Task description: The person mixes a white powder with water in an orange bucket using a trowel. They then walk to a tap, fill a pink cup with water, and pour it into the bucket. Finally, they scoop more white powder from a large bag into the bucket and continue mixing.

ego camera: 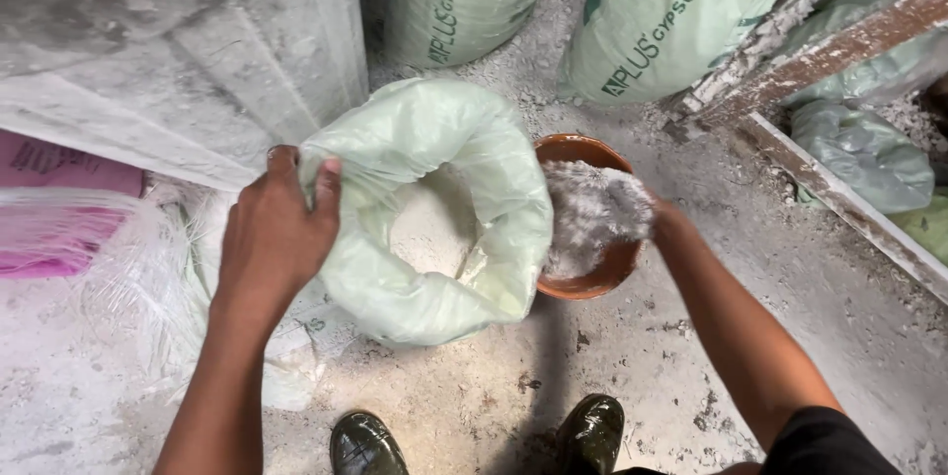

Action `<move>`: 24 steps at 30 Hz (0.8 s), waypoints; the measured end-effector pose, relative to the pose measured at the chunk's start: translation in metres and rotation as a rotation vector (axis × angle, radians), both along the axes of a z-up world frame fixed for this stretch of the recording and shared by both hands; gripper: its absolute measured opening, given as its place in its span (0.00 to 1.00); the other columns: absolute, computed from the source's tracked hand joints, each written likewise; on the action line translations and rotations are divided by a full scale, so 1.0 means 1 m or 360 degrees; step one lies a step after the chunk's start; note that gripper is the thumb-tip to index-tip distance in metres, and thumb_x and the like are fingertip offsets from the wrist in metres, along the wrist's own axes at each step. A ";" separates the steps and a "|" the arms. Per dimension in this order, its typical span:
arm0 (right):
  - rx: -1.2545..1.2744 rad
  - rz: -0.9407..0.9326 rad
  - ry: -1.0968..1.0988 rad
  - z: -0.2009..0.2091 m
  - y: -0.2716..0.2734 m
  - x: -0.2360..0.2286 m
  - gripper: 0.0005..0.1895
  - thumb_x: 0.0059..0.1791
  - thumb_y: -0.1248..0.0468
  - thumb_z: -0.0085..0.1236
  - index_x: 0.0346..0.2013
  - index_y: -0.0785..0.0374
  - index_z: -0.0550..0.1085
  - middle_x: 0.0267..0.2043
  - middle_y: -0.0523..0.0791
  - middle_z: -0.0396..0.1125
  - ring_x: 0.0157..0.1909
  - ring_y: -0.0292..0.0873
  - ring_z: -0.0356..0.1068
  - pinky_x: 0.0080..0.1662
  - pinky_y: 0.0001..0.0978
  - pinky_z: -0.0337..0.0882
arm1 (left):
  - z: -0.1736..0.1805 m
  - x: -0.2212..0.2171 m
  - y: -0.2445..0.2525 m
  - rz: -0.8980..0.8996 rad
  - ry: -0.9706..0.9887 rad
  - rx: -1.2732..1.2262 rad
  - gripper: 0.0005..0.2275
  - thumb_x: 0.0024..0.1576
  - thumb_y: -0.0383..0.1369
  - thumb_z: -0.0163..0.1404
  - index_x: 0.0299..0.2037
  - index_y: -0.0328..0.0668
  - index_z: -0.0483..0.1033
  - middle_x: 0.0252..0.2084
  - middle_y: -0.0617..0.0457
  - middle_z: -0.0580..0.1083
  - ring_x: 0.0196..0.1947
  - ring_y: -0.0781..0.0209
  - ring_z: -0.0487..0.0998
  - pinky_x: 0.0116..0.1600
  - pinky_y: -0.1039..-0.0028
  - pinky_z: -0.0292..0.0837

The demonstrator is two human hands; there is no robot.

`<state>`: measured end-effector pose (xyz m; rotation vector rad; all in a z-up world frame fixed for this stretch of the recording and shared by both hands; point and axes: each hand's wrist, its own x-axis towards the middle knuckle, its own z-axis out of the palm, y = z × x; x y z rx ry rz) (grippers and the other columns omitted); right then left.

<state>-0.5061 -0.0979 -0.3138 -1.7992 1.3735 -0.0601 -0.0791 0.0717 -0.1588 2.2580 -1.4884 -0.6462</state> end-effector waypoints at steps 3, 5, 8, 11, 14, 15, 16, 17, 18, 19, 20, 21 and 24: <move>0.0237 -0.0193 0.0043 0.030 0.008 0.019 0.18 0.55 0.64 0.51 0.60 0.53 0.70 0.55 0.50 0.70 0.53 0.45 0.70 0.51 0.42 0.71 | 0.003 0.000 0.001 0.0072 0.0155 0.0261 0.24 0.68 0.49 0.38 0.54 0.29 0.70 0.32 0.28 0.78 0.35 0.31 0.83 0.43 0.49 0.77; 0.0079 -0.0235 0.0136 0.086 0.028 0.057 0.18 0.52 0.67 0.50 0.57 0.53 0.73 0.56 0.49 0.70 0.52 0.46 0.72 0.50 0.43 0.75 | -0.028 0.011 0.003 -0.0224 -0.0075 -0.0238 0.21 0.70 0.45 0.41 0.40 0.31 0.78 0.28 0.31 0.77 0.31 0.32 0.79 0.40 0.49 0.74; -0.0046 0.0001 0.0306 0.131 0.062 0.132 0.18 0.55 0.64 0.48 0.59 0.51 0.74 0.52 0.49 0.73 0.46 0.56 0.74 0.50 0.48 0.78 | -0.021 0.023 0.002 -0.0106 0.0320 -0.0448 0.20 0.68 0.43 0.42 0.35 0.31 0.77 0.24 0.36 0.75 0.23 0.43 0.79 0.34 0.55 0.73; -0.1225 0.1457 -0.0079 -0.035 0.048 0.160 0.09 0.53 0.60 0.54 0.29 0.45 0.74 0.64 0.51 0.67 0.66 0.55 0.63 0.63 0.51 0.66 | -0.004 0.024 0.013 -0.0085 0.0648 -0.0618 0.18 0.66 0.42 0.42 0.35 0.35 0.79 0.22 0.40 0.77 0.20 0.47 0.79 0.29 0.58 0.72; 0.0235 0.0751 0.0712 -0.052 0.039 0.252 0.26 0.53 0.49 0.44 0.62 0.55 0.73 0.68 0.49 0.68 0.65 0.51 0.70 0.68 0.45 0.66 | 0.013 0.013 0.024 -0.0385 0.0765 -0.0099 0.15 0.61 0.42 0.44 0.43 0.41 0.79 0.18 0.37 0.76 0.18 0.40 0.77 0.27 0.54 0.71; 0.0229 0.0749 0.0710 -0.065 0.042 0.253 0.26 0.53 0.49 0.44 0.62 0.55 0.73 0.68 0.49 0.68 0.65 0.51 0.70 0.68 0.45 0.66 | 0.012 0.012 0.025 -0.0386 0.0761 -0.0104 0.15 0.61 0.42 0.44 0.43 0.41 0.79 0.18 0.37 0.76 0.18 0.40 0.77 0.27 0.54 0.71; 0.0267 0.0755 0.0529 -0.074 0.046 0.263 0.27 0.53 0.48 0.45 0.63 0.56 0.72 0.69 0.50 0.67 0.67 0.52 0.68 0.69 0.45 0.64 | 0.010 0.012 0.029 -0.0571 0.0614 -0.0281 0.15 0.63 0.42 0.43 0.40 0.38 0.78 0.21 0.35 0.75 0.21 0.37 0.77 0.30 0.54 0.70; 0.0306 0.0758 0.0347 -0.080 0.049 0.276 0.29 0.53 0.47 0.45 0.64 0.57 0.70 0.70 0.51 0.65 0.68 0.52 0.65 0.69 0.45 0.62 | 0.008 0.011 0.032 -0.0754 0.0463 -0.0456 0.17 0.66 0.42 0.43 0.36 0.34 0.76 0.24 0.34 0.74 0.25 0.35 0.76 0.32 0.53 0.69; 0.0339 0.0763 0.0162 -0.095 0.052 0.279 0.30 0.53 0.46 0.46 0.65 0.57 0.68 0.70 0.51 0.64 0.69 0.53 0.63 0.70 0.46 0.60 | 0.010 0.013 0.033 -0.0749 0.0458 -0.0455 0.17 0.66 0.42 0.43 0.36 0.34 0.76 0.24 0.34 0.74 0.25 0.35 0.76 0.32 0.53 0.69; 0.0373 0.0766 -0.0023 -0.112 0.056 0.282 0.31 0.53 0.45 0.46 0.66 0.58 0.67 0.71 0.52 0.62 0.71 0.53 0.61 0.71 0.46 0.58 | 0.012 0.014 0.033 -0.0687 0.0506 -0.0433 0.17 0.65 0.42 0.43 0.37 0.34 0.77 0.24 0.33 0.73 0.26 0.33 0.76 0.32 0.54 0.69; 0.0418 0.0755 -0.0198 -0.131 0.066 0.280 0.33 0.53 0.44 0.46 0.67 0.59 0.65 0.72 0.52 0.61 0.72 0.53 0.59 0.71 0.46 0.56 | 0.013 0.013 0.034 -0.0633 0.0571 -0.0404 0.17 0.65 0.42 0.43 0.38 0.34 0.77 0.25 0.32 0.73 0.26 0.32 0.76 0.32 0.54 0.69; 0.0462 0.0743 -0.0373 -0.164 0.072 0.268 0.35 0.53 0.43 0.47 0.68 0.60 0.64 0.73 0.53 0.59 0.73 0.54 0.56 0.72 0.47 0.54 | 0.011 0.013 0.037 -0.0635 0.0581 -0.0396 0.17 0.65 0.42 0.43 0.38 0.34 0.77 0.25 0.32 0.73 0.26 0.32 0.76 0.32 0.54 0.69; 0.0466 0.0691 -0.0732 -0.211 0.075 0.259 0.38 0.53 0.41 0.48 0.71 0.62 0.60 0.74 0.54 0.56 0.76 0.54 0.52 0.73 0.47 0.50 | 0.018 0.014 0.029 -0.0480 0.0590 -0.0389 0.17 0.63 0.43 0.43 0.36 0.34 0.76 0.22 0.34 0.73 0.22 0.38 0.77 0.30 0.56 0.70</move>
